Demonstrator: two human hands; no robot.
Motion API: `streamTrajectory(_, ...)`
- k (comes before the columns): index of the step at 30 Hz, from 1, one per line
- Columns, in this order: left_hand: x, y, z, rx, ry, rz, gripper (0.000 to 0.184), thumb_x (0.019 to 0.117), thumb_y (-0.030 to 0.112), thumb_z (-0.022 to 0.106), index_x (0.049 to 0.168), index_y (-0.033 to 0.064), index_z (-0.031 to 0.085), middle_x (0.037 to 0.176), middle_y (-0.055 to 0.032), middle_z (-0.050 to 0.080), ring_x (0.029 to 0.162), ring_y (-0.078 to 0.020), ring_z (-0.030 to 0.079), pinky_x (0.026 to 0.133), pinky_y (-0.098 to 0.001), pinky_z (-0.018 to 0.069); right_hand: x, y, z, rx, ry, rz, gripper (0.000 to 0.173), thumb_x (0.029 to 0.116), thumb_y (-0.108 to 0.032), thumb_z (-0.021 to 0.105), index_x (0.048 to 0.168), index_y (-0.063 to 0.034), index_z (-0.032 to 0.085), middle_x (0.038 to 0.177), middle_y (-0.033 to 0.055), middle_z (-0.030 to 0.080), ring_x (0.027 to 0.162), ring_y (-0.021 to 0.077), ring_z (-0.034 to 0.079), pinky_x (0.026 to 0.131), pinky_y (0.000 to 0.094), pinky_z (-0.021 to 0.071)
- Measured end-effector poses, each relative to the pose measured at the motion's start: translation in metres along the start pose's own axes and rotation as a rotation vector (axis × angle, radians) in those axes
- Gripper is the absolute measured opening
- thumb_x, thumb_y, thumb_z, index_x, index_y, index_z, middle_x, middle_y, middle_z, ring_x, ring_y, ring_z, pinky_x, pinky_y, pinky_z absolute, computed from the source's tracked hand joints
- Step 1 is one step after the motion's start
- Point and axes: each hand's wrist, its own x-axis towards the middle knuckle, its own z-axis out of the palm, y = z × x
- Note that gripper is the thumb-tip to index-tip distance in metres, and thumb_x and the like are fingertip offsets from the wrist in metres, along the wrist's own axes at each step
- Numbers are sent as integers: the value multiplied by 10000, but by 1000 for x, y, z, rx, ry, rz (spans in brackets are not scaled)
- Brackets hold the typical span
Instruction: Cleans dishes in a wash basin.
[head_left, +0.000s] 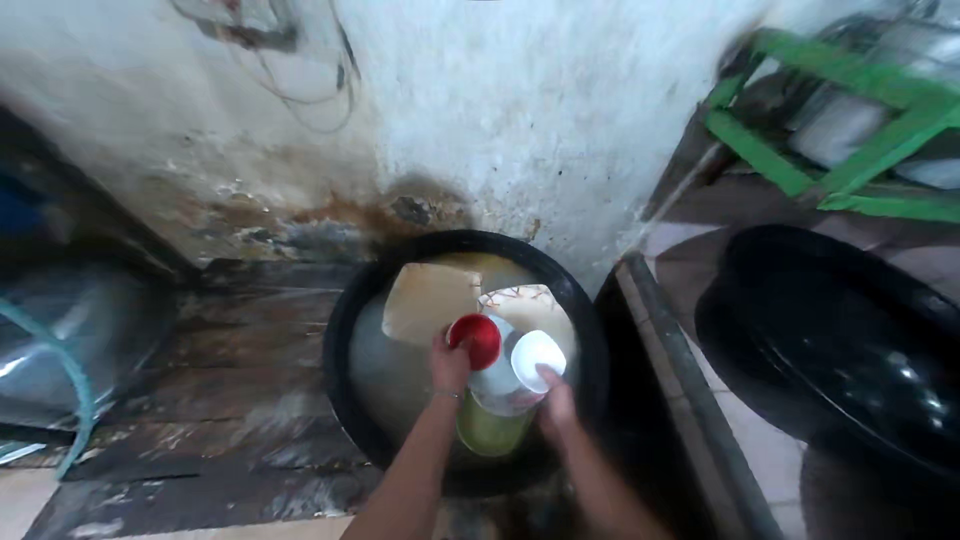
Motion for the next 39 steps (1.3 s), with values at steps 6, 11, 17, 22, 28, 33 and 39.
streamTrajectory(6, 4, -5, 14, 156, -213, -117, 367, 1043, 295, 619, 1287, 22, 645, 1216, -211, 689, 1147, -338, 656, 1011, -556, 507, 5, 2, -5, -68, -103, 61, 456, 1068, -359, 534, 1414, -63, 557, 1332, 142, 652, 1229, 235, 628, 1039, 438, 526)
streamTrajectory(11, 8, -17, 4, 116, -245, -181, 506, 1067, 438, 536, 1311, 2, 611, 1223, -222, 674, 1140, -332, 644, 990, -531, 513, 5, 3, -5, -143, -134, 91, 440, 1006, -245, 643, 1377, -23, 564, 1242, 171, 684, 1132, 250, 672, 975, 424, 560)
streamTrajectory(17, -8, -10, 12, -11, -15, -74, 588, 1093, 506, 405, 1374, 27, 597, 1304, -243, 644, 1217, -373, 615, 1045, -590, 470, 3, 3, 4, -157, -35, 85, 537, 962, -121, 697, 1460, -75, 504, 1274, 193, 659, 1120, 283, 673, 934, 452, 574)
streamTrajectory(22, -19, 16, 12, -38, 76, -45, 550, 1100, 465, 422, 1223, -15, 660, 1163, -254, 681, 1106, -370, 651, 985, -582, 496, 3, 4, 8, -173, 9, 82, 583, 936, -123, 735, 1466, -68, 498, 1266, 208, 659, 1111, 306, 675, 921, 480, 577)
streamTrajectory(28, -26, 12, 30, 546, -191, 188, 372, 1044, 317, 585, 1339, 104, 664, 1417, -171, 600, 1321, -377, 552, 1054, -685, 415, -1, 8, 9, -174, 33, 50, 431, 1064, -156, 486, 1490, -90, 485, 1270, 205, 646, 1111, 293, 651, 921, 474, 549)
streamTrajectory(33, -12, -9, 23, 577, -173, -34, 850, 837, 453, 831, 1542, 159, 457, 1568, -269, 399, 1392, -490, 439, 1058, -699, 413, -1, 7, 4, -106, -44, -1, 439, 1110, -347, 408, 1421, -67, 540, 1302, 157, 645, 1176, 248, 629, 984, 464, 534)
streamTrajectory(39, -2, -20, 17, 444, -127, -110, 879, 866, 316, 809, 1571, 49, 356, 1424, -334, 518, 1221, -485, 587, 999, -637, 496, 7, 18, -2, -184, -100, -89, 677, 1027, -563, 501, 1569, -175, 382, 1529, 117, 500, 1385, 253, 505, 1125, 501, 458)
